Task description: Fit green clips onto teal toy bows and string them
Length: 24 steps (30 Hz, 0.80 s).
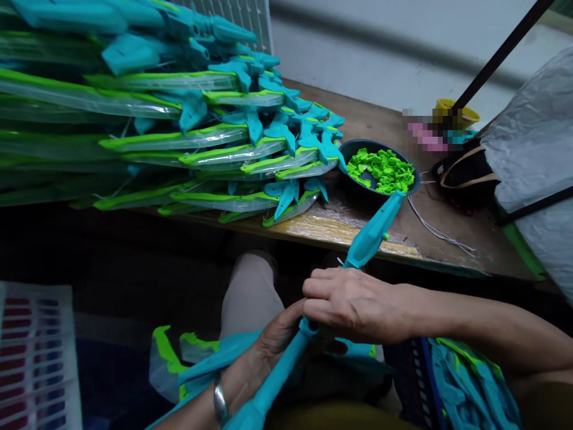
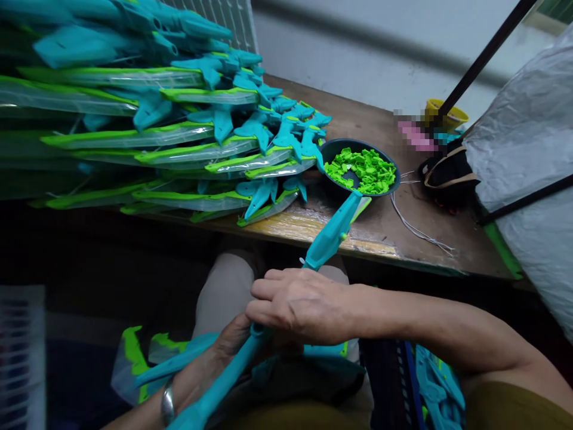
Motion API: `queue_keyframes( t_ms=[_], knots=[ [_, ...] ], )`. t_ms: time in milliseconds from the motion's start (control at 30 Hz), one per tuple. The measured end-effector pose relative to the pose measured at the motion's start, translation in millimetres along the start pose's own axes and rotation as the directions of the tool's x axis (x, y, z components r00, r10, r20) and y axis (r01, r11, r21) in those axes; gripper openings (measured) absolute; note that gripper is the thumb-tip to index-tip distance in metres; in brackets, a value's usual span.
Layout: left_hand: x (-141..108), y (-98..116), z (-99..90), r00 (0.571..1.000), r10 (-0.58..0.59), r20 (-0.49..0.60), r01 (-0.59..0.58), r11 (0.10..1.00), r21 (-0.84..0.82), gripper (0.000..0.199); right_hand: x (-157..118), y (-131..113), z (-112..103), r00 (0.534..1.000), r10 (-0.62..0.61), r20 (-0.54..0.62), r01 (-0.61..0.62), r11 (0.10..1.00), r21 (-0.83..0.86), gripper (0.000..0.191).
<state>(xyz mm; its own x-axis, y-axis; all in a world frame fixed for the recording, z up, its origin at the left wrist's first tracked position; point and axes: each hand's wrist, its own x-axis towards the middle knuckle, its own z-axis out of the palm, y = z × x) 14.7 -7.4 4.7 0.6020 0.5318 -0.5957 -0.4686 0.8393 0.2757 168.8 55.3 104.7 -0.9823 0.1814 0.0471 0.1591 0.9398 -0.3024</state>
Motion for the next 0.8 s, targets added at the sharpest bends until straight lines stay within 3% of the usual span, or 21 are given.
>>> queue_keyframes(
  t_ms=[133,233,333,433,500,567,600,633,667,700,733,800],
  knots=[
    [6,-7,-1.3,0.993,0.065,-0.096,-0.066,0.998,-0.005,0.045,-9,-1,8,1.0,0.02,-0.012,-0.02,1.0,-0.011,0.014],
    [7,-8,-8.5,0.985,0.135,-0.109,-0.127,0.989,0.074,0.031,-15,-6,14,0.998,0.02,-0.062,-0.023,0.999,-0.044,0.014],
    [4,-1,-14.3,0.974,0.209,-0.093,-0.188,0.963,0.193,0.014,-20,-13,23,0.989,0.025,-0.145,-0.052,0.982,-0.183,0.021],
    [-4,14,-15.3,0.966,0.249,-0.066,-0.221,0.933,0.283,0.033,-34,-22,30,0.948,-0.052,-0.313,-0.065,0.934,-0.351,0.021],
    [-12,25,-14.7,0.958,0.277,-0.079,-0.229,0.899,0.373,0.056,-55,-23,28,0.876,-0.138,-0.462,-0.068,0.913,-0.403,0.022],
    [-21,34,-15.6,0.941,0.309,-0.138,-0.209,0.853,0.479,0.078,-86,-12,23,0.734,-0.049,-0.677,-0.256,0.904,-0.343,0.022],
    [-26,38,-17.0,0.926,0.334,-0.174,-0.198,0.825,0.529,0.087,-105,0,21,0.619,0.11,-0.778,-0.446,0.865,-0.232,0.02],
    [-29,42,-19.0,0.909,0.364,-0.204,-0.19,0.797,0.573,0.093,-125,17,18,0.437,0.291,-0.851,-0.657,0.749,-0.081,0.019],
    [-32,44,-21.2,0.889,0.4,-0.222,-0.187,0.76,0.622,0.095,-144,37,17,0.245,0.48,-0.842,-0.843,0.535,0.06,0.024],
    [-33,45,-23.5,0.871,0.441,-0.219,-0.19,0.711,0.677,0.095,-163,60,17,0.093,0.656,-0.749,-0.95,0.283,0.129,0.034],
    [-34,46,-25.3,0.856,0.477,-0.2,-0.194,0.653,0.732,0.093,-180,84,18,0.036,0.722,-0.691,-0.972,0.187,0.144,0.036],
    [-33,44,-26.7,0.843,0.519,-0.139,-0.191,0.532,0.825,0.084,-209,125,25,-0.027,0.792,-0.61,-0.988,0.071,0.137,0.025]
  ],
)
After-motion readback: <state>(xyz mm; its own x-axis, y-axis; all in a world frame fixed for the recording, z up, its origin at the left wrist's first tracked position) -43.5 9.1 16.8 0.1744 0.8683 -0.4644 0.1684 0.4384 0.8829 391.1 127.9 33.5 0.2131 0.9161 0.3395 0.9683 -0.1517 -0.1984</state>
